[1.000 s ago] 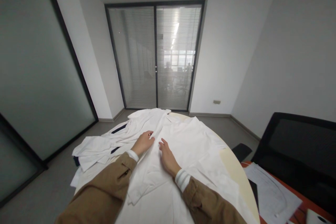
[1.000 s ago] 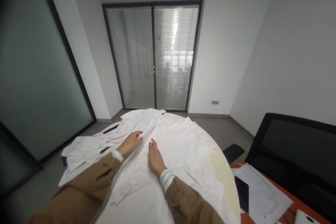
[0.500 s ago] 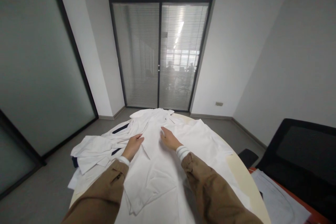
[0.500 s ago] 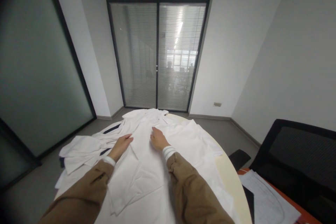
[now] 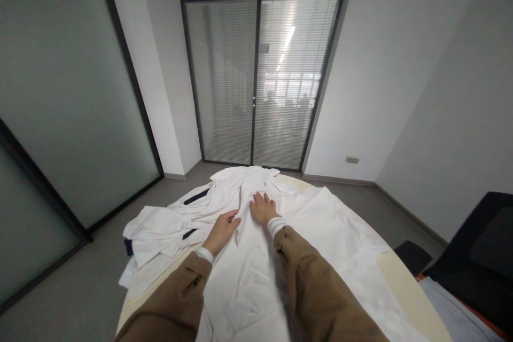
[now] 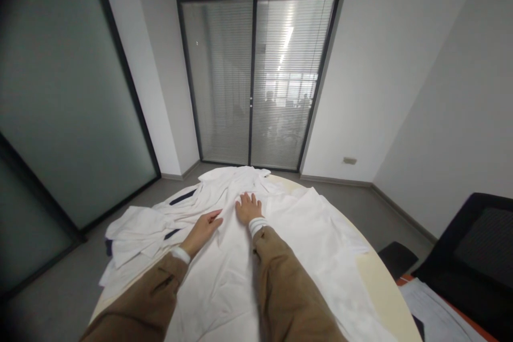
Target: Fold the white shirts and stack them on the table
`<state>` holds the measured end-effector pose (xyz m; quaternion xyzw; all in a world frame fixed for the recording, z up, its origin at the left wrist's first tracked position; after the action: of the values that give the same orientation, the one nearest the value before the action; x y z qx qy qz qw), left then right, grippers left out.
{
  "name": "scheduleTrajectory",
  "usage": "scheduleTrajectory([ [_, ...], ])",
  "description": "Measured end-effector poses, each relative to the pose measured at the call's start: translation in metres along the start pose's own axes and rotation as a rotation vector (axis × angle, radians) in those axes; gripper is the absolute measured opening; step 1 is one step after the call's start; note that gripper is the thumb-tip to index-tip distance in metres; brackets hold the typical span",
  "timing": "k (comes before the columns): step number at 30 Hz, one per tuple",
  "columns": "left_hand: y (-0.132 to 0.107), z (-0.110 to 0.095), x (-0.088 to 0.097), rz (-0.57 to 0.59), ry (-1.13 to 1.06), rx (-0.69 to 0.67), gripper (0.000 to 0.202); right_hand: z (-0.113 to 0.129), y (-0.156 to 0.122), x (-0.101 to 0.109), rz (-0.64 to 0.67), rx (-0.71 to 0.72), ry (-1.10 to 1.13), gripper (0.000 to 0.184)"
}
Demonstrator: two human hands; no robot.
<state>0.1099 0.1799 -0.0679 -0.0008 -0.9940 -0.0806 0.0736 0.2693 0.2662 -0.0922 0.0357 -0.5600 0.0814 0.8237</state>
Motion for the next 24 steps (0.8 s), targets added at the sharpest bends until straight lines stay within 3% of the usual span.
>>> scheduleTrajectory([
  [6, -0.003, -0.007, -0.005, 0.039, 0.035, -0.011, 0.046, -0.015, 0.004, 0.012, -0.093, -0.037, -0.007, 0.051],
  [10, -0.002, -0.01, -0.008, 0.039, 0.129, -0.004, 0.043, -0.018, 0.0, 0.032, -0.16, -0.018, 0.081, 0.041],
  [14, 0.0, -0.021, -0.03, 0.11, 0.254, -0.074, 0.043, -0.018, -0.007, 0.056, -0.235, -0.056, 0.218, 0.05],
  [19, -0.006, -0.044, -0.067, 0.193, 0.465, -0.118, 0.053, -0.02, -0.014, 0.058, -0.149, -0.154, 0.392, 0.065],
  [22, -0.025, -0.06, -0.084, 0.31, 0.586, -0.105, 0.064, -0.031, -0.019, 0.063, -0.182, -0.175, 0.391, 0.055],
  [24, -0.044, -0.067, -0.085, 0.379, 0.749, -0.07, 0.073, -0.043, -0.023, 0.065, -0.201, -0.195, 0.408, 0.046],
])
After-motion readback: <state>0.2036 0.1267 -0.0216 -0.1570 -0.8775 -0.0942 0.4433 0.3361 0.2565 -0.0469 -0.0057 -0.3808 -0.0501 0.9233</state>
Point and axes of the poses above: each hand's wrist, its own y-axis towards the middle knuckle, its own x-axis out of the back of the hand, z = x × y, the point moved 9 cm from there along y, towards the middle knuckle, and after that the axes turned 2 degrees about -y, right-handed, at the moved point
